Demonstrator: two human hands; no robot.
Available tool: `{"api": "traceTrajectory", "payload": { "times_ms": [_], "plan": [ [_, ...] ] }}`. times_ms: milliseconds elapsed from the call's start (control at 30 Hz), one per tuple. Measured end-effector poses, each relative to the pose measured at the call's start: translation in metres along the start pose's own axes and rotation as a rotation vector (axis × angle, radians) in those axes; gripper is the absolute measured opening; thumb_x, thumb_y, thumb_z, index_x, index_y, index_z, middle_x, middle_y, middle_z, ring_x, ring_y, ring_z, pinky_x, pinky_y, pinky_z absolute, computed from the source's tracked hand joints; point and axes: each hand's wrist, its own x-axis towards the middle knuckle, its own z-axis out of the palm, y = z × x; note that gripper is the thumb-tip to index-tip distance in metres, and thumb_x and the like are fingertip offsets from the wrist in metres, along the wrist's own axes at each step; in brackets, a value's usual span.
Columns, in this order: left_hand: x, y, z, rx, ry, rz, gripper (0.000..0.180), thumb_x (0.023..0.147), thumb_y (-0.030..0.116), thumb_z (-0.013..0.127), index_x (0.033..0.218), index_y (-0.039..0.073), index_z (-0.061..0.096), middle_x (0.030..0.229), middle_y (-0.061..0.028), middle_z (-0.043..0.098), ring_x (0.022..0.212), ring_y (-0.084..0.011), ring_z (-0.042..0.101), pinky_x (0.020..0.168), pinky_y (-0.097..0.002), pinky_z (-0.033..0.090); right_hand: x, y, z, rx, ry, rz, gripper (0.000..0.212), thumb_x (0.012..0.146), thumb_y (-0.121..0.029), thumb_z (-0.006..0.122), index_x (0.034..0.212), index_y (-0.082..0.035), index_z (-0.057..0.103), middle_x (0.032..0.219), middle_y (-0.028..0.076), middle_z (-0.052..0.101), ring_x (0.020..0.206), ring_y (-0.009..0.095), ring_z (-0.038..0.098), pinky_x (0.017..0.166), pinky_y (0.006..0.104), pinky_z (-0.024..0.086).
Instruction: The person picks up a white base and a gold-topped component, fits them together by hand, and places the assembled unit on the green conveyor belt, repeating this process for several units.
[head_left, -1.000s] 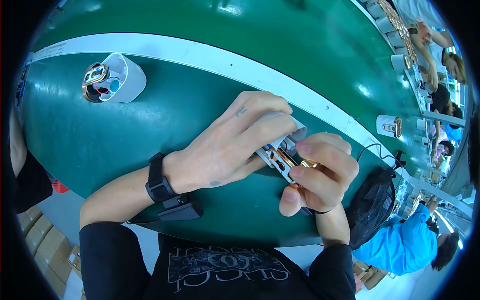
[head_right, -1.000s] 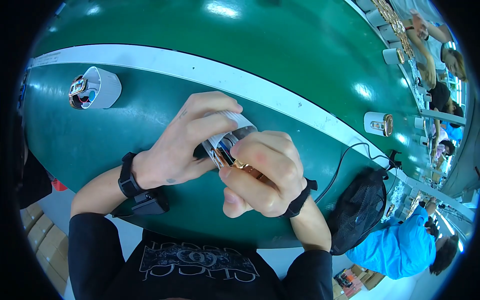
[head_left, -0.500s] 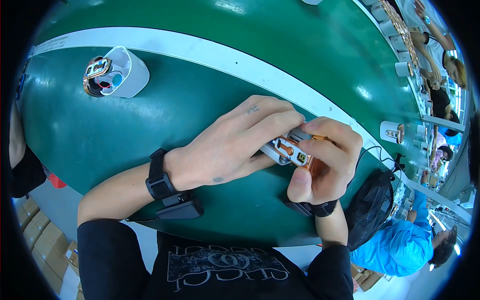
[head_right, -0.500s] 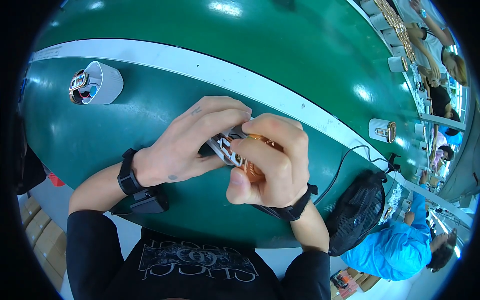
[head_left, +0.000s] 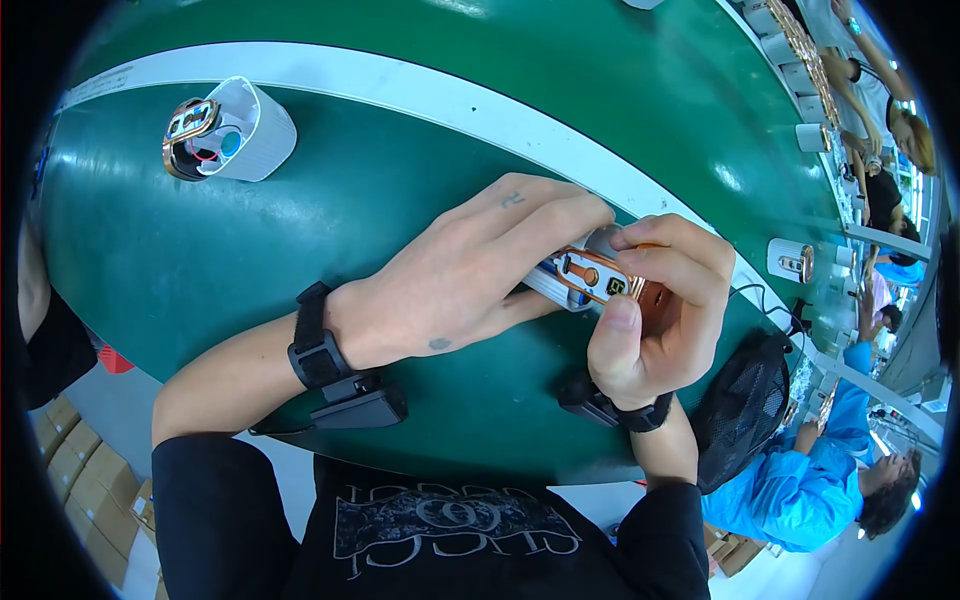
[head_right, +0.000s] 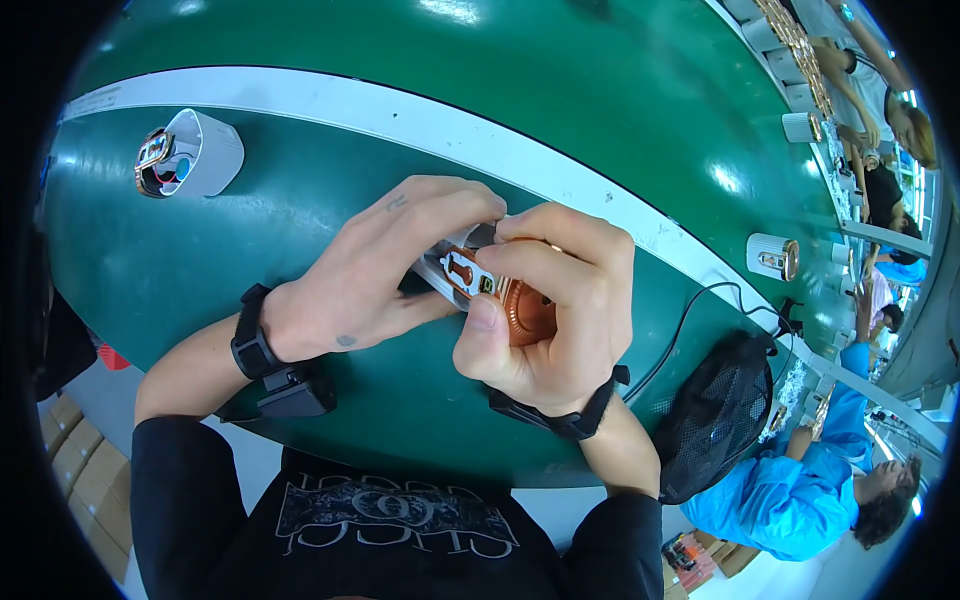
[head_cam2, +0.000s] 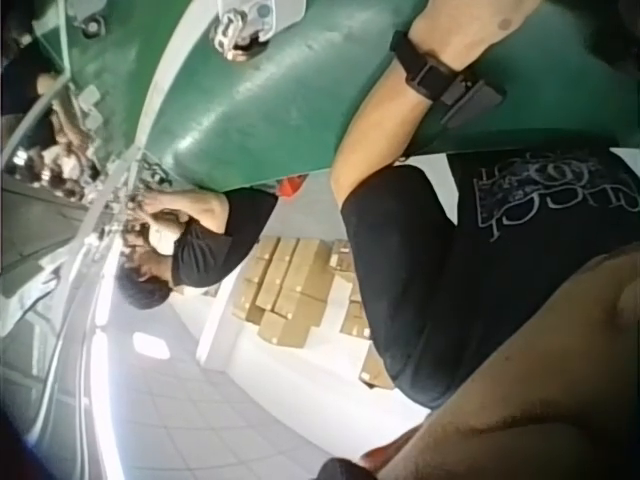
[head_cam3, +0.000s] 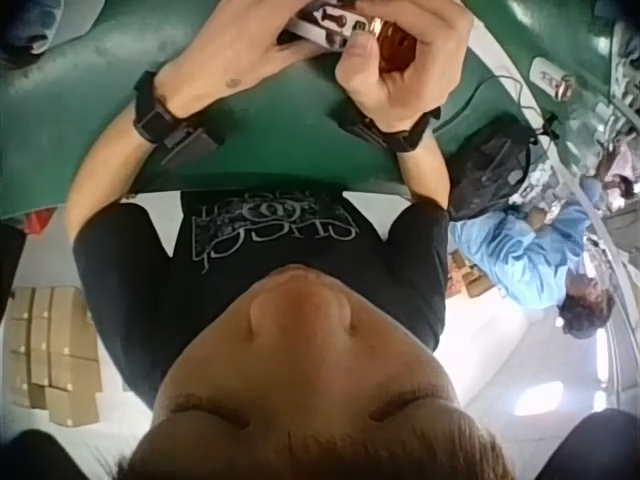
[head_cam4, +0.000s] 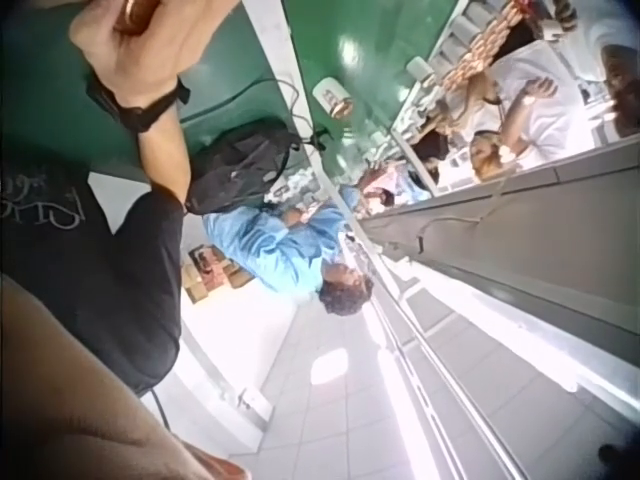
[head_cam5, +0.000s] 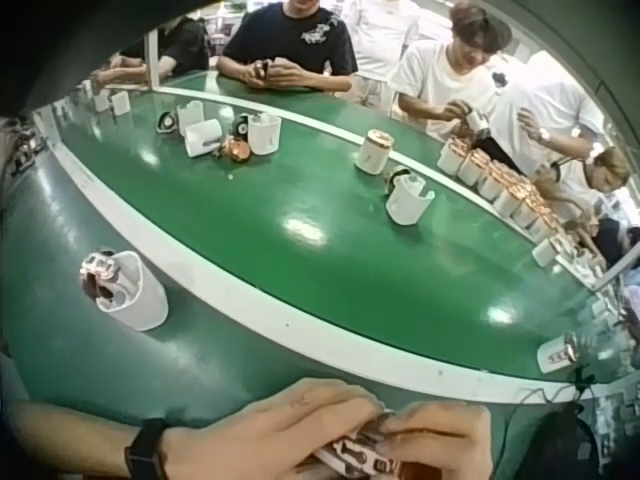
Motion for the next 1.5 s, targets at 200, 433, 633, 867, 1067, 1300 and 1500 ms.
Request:
{"api": "traceTrajectory", "payload": {
  "times_ms": [200, 433, 633, 867, 1067, 1300, 1500],
  "plan": [
    [0.002, 0.0, 0.0, 0.008, -0.017, 0.0, 0.073, 0.072, 0.002, 0.081, 0.136, 0.009, 0.049, 0.128, -0.0125, 0.06, 0.115, -0.037, 0.06, 0.093, -0.0441, 0.054, -0.001, 0.002, -0.003, 0.007, -0.004, 0.016, 0.022, 0.086, -0.018, 0.071, 0.098, -0.001, 0.064, 0.102, 0.017, 0.063, 0.084, 0.022, 0.062, 0.07, 0.0309, 0.053],
    [0.002, 0.0, 0.0, -0.006, 0.024, -0.001, 0.07, 0.073, 0.004, 0.082, 0.135, 0.009, 0.05, 0.129, -0.0128, 0.06, 0.116, -0.0369, 0.06, 0.094, -0.044, 0.053, 0.002, 0.002, -0.008, 0.076, 0.064, 0.021, 0.022, 0.084, -0.016, 0.071, 0.098, -0.001, 0.063, 0.103, 0.017, 0.061, 0.081, 0.021, 0.061, 0.069, 0.03, 0.052],
    [0.001, -0.001, 0.0, 0.005, 0.015, -0.025, 0.071, 0.073, 0.005, 0.083, 0.135, 0.009, 0.05, 0.13, -0.0126, 0.06, 0.116, -0.0368, 0.06, 0.095, -0.0439, 0.053, 0.001, 0.0, -0.007, 0.025, 0.002, -0.025, 0.022, 0.084, -0.015, 0.071, 0.098, -0.002, 0.063, 0.102, 0.017, 0.061, 0.082, 0.021, 0.061, 0.068, 0.0303, 0.052],
    [0.0, 0.0, 0.0, 0.0, 0.007, -0.024, 0.071, 0.072, 0.003, 0.082, 0.135, 0.009, 0.05, 0.129, -0.0119, 0.06, 0.117, -0.0365, 0.059, 0.094, -0.043, 0.053, 0.003, -0.003, -0.006, -0.046, -0.088, -0.039, 0.028, 0.095, -0.024, 0.063, 0.099, 0.003, 0.055, 0.104, 0.018, 0.057, 0.083, 0.022, 0.06, 0.075, 0.0318, 0.052],
    [0.0, -0.002, 0.001, -0.011, 0.006, -0.013, 0.07, 0.072, 0.002, 0.08, 0.135, 0.009, 0.05, 0.129, -0.0122, 0.06, 0.116, -0.0362, 0.059, 0.094, -0.0426, 0.053, 0.001, 0.002, -0.003, -0.021, -0.039, -0.06, 0.022, 0.082, -0.015, 0.072, 0.099, -0.003, 0.063, 0.103, 0.017, 0.062, 0.08, 0.022, 0.062, 0.068, 0.0315, 0.053],
    [0.0, 0.0, -0.001, -0.047, -0.02, -0.034, 0.072, 0.072, 0.002, 0.08, 0.137, 0.009, 0.049, 0.13, -0.0136, 0.059, 0.116, -0.036, 0.059, 0.093, -0.0422, 0.053, 0.005, 0.002, -0.001, -0.032, -0.117, -0.068, 0.024, 0.083, -0.016, 0.072, 0.1, -0.003, 0.063, 0.107, 0.019, 0.062, 0.088, 0.025, 0.062, 0.071, 0.0336, 0.053],
    [0.003, 0.007, -0.004, -0.111, -0.055, -0.195, 0.07, 0.076, 0.002, 0.079, 0.139, 0.007, 0.047, 0.131, -0.0143, 0.059, 0.113, -0.0323, 0.061, 0.092, -0.0406, 0.054, 0.006, 0.012, 0.007, -0.045, -0.3, -0.009, 0.057, 0.082, -0.03, 0.08, 0.123, -0.001, 0.053, 0.124, 0.023, 0.054, 0.115, 0.039, 0.055, 0.095, 0.046, 0.049]
  ]
}}
